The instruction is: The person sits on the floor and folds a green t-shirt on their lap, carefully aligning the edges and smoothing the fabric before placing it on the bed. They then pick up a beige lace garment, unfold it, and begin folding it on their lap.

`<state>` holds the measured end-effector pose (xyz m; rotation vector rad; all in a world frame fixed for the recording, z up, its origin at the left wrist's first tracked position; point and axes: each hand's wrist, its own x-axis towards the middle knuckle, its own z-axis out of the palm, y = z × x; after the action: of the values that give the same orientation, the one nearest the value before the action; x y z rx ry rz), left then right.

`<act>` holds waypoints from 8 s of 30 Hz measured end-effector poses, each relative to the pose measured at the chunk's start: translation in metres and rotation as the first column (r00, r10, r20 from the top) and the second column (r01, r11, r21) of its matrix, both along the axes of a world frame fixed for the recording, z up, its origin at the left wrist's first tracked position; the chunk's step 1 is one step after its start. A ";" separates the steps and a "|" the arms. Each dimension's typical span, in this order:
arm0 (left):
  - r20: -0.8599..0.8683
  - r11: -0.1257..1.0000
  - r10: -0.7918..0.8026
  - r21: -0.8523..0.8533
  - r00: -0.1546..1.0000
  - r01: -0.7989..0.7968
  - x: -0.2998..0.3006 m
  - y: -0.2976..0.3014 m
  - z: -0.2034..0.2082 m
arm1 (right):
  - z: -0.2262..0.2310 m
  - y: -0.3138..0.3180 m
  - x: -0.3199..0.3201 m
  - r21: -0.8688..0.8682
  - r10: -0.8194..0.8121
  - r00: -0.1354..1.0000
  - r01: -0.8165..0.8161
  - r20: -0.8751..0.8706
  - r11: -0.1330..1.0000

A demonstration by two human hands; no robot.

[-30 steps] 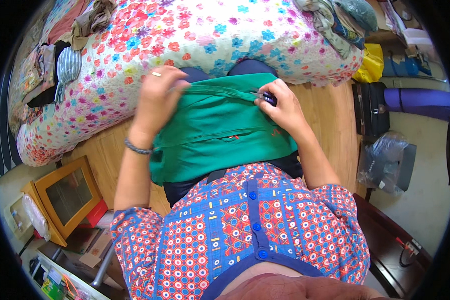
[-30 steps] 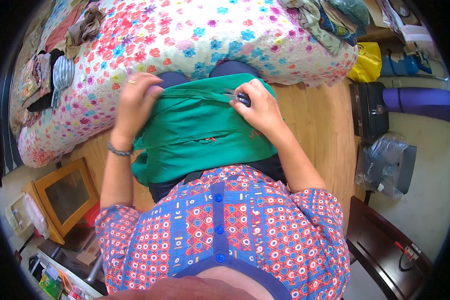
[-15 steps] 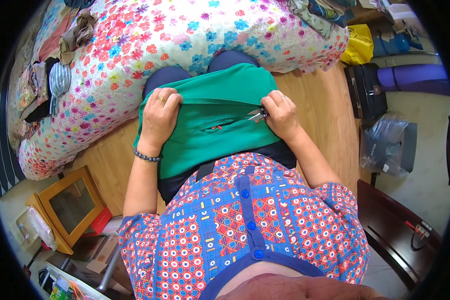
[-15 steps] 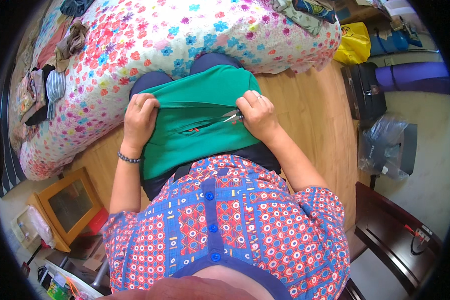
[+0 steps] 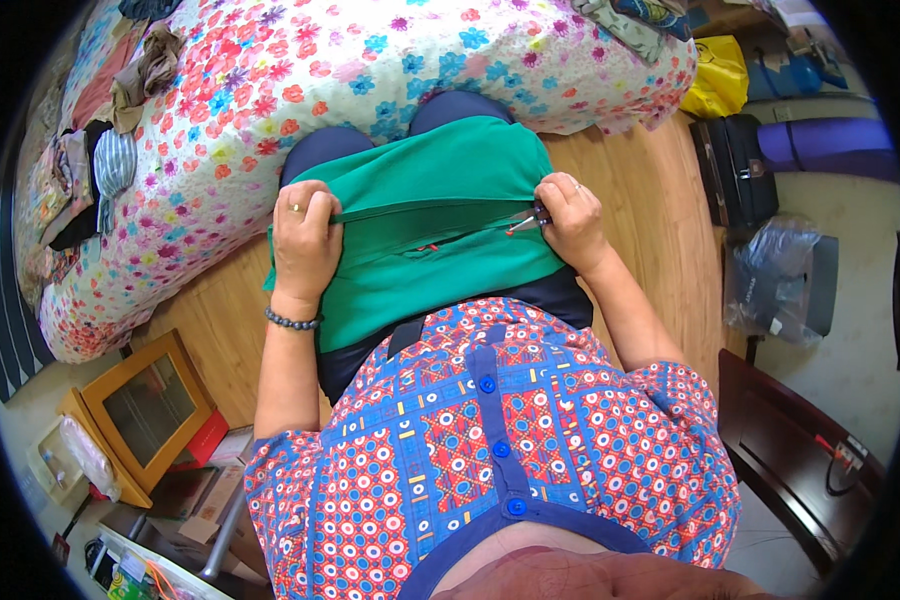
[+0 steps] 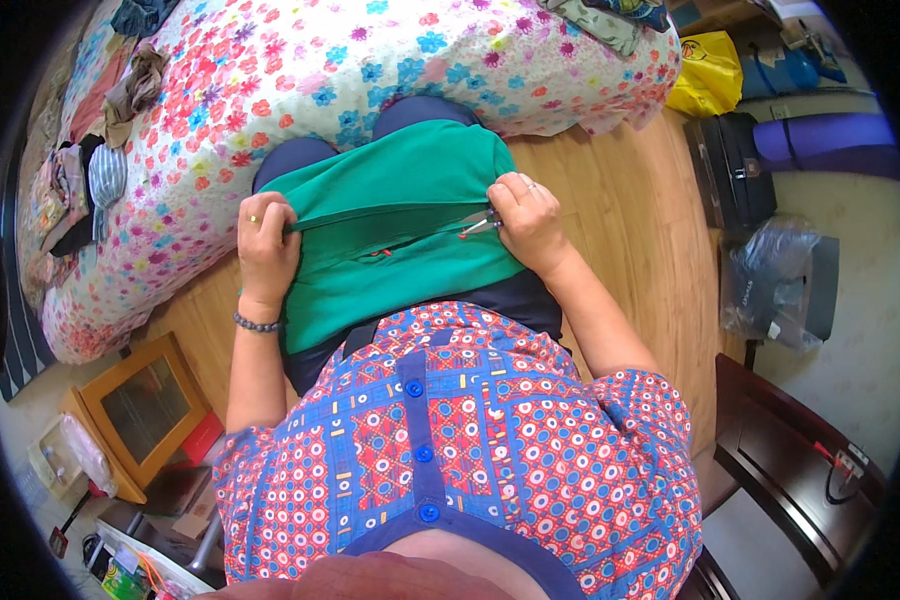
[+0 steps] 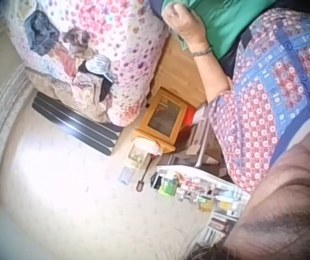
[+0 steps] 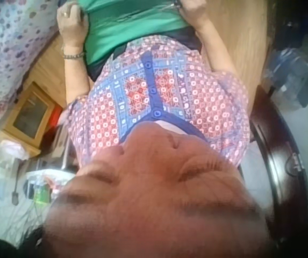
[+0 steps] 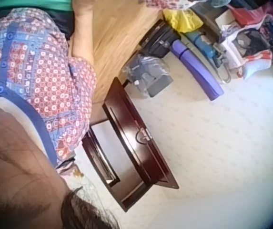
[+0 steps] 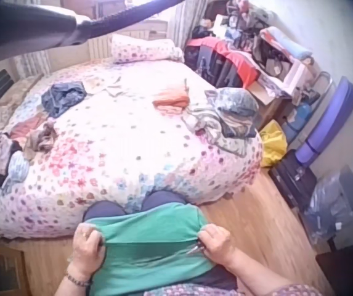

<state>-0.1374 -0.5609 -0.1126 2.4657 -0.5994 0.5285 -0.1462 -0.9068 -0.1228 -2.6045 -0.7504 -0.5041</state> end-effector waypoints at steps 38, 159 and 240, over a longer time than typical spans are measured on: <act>-0.777 0.699 0.071 -0.409 0.626 -0.587 -0.062 0.109 -0.141 | -0.044 -0.051 -0.005 0.512 -0.184 0.857 0.446 -0.482 0.735; -0.313 0.801 -0.263 -0.598 0.913 0.026 0.026 -0.080 0.025 | 0.007 0.033 0.072 0.595 0.207 0.742 0.304 -0.638 0.744; -0.501 0.278 -0.571 -0.864 0.650 -0.421 0.015 -0.129 -0.019 | 0.049 -0.007 0.142 0.695 0.382 0.590 0.507 -0.711 0.510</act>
<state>-0.1223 -0.6901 -0.1320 1.1270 0.0580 -0.2693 -0.0038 -0.9143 -0.0736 -1.5226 0.0342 0.3206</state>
